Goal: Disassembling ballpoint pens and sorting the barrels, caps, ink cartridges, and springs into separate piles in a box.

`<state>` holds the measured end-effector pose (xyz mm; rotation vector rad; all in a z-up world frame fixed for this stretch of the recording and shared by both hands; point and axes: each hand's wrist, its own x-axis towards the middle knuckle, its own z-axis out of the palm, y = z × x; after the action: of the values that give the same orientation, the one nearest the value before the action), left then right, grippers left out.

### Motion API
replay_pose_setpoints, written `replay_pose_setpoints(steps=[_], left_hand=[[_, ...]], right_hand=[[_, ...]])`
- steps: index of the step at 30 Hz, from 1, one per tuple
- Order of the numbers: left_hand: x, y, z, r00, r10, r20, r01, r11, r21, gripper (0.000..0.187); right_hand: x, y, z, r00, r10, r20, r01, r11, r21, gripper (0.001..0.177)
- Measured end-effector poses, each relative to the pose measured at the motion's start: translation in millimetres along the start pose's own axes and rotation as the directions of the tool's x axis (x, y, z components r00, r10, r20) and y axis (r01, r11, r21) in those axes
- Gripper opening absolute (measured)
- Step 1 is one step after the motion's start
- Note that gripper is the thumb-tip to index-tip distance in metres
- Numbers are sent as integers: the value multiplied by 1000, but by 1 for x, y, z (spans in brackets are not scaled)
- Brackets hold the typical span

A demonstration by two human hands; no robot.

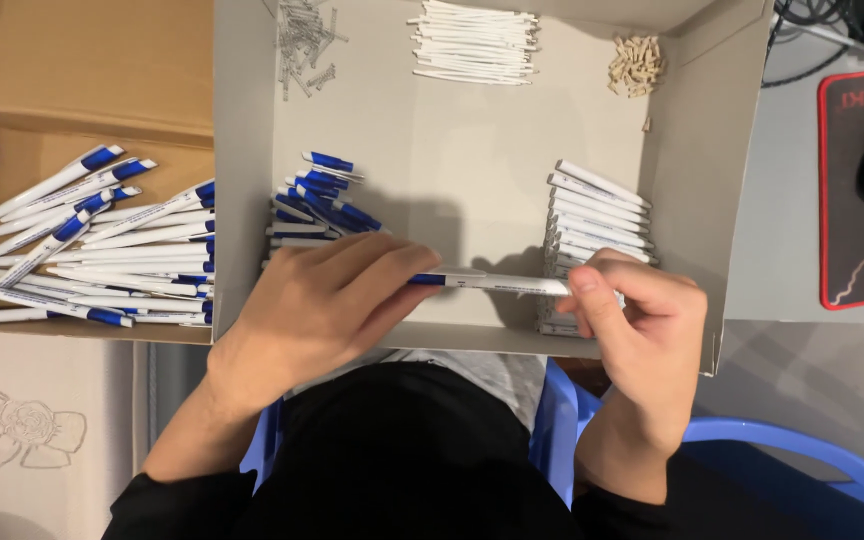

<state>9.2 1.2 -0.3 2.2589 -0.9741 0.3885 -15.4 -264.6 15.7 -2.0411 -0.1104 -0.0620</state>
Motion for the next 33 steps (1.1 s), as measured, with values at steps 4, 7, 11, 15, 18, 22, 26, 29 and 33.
replay_pose_setpoints(steps=[4,7,11,15,18,22,26,29,33], left_hand=[[2,1,0,1000,-12,5,12,1000,-14,12],[2,2,0,999,-34,11,34,999,-14,11],[0,0,1,999,-19,40,18,999,31,24],[-2,-1,2,999,-7,43,5,999,37,20],[-3,-1,3,1000,-4,13,4,1000,12,9],[-3,-1,2,999,-32,6,32,999,29,8],[-3,-1,2,999,-52,2,52,998,29,10],[1,1,-1,1000,-19,-8,19,1000,-14,10],[1,1,-2,1000,-10,-20,10,1000,-28,11]], right_hand=[[1,2,-2,1000,-10,23,10,1000,1,50],[1,4,-2,999,5,38,-5,1000,-1,51],[-1,4,-2,999,35,17,-35,999,1,55],[-1,3,-2,999,10,36,-11,1000,25,55],[-1,5,-4,998,28,58,-29,999,13,55],[-1,10,-6,992,20,122,-22,1000,11,41],[-2,9,-7,989,-42,144,38,999,36,26],[-2,8,-7,990,-71,119,64,996,68,29],[-3,13,-9,990,-65,129,58,997,52,28]])
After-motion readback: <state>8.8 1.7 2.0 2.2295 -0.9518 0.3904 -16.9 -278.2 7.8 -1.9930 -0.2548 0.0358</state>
